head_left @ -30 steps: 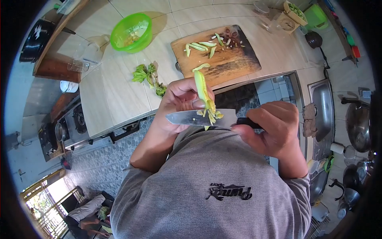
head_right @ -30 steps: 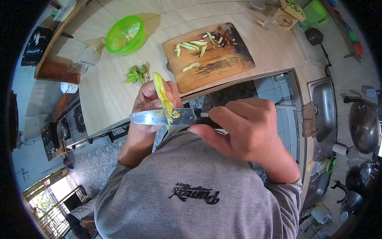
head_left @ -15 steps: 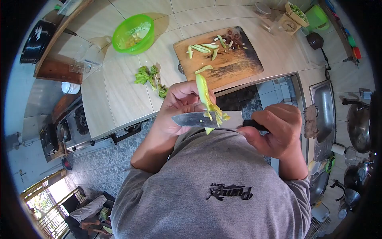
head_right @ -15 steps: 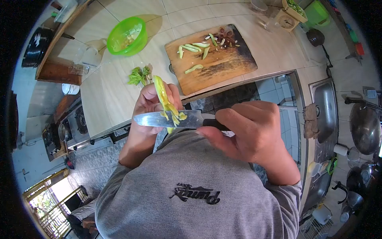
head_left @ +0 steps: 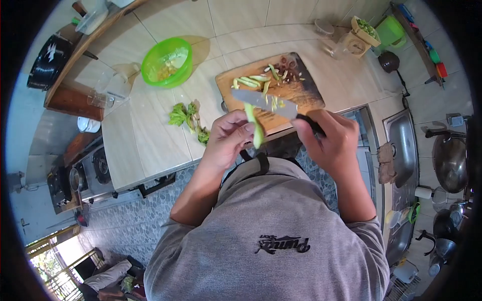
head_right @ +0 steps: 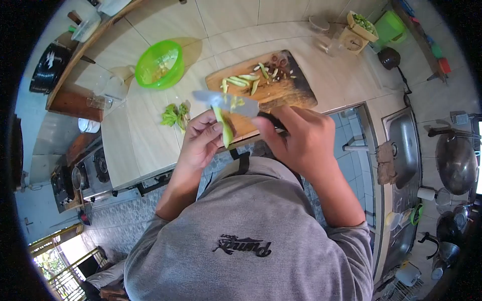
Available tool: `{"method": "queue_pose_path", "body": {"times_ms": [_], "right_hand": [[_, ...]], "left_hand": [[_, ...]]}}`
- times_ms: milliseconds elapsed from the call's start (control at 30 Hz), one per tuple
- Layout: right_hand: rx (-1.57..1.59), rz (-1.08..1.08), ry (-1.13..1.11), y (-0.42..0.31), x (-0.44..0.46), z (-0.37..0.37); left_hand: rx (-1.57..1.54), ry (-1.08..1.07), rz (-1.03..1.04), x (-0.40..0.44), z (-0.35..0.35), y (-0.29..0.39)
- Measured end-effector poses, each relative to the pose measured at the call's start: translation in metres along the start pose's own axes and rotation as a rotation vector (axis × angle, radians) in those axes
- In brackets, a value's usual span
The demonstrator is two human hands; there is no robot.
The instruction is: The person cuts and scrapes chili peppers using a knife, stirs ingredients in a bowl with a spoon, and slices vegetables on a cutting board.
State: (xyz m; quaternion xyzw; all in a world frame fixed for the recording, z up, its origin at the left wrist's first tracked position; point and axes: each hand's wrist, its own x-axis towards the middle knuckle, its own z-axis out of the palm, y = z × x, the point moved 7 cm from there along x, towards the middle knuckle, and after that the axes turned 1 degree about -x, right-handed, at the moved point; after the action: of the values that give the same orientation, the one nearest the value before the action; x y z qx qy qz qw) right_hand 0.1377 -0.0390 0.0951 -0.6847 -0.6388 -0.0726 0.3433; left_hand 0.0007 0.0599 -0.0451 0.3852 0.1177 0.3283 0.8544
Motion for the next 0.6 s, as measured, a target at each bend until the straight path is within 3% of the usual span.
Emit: {"method": "queue_pose_path", "body": {"times_ms": [100,233,367,600], "right_hand": [[-0.146,0.118,-0.02,0.037,-0.001,0.02],[-0.199,0.2,-0.105,0.076,-0.004,0.048],[-0.168,0.237,-0.181,0.106,-0.002,0.069],[-0.156,0.224,-0.265,0.164,0.02,0.08]], "left_hand": [[0.216,0.15,0.034,0.01,-0.038,-0.007],[0.586,0.261,0.087,0.033,-0.029,0.0],[1.185,0.223,0.245,0.071,0.022,0.014],[1.626,0.191,0.262,0.154,0.05,-0.024]]}}
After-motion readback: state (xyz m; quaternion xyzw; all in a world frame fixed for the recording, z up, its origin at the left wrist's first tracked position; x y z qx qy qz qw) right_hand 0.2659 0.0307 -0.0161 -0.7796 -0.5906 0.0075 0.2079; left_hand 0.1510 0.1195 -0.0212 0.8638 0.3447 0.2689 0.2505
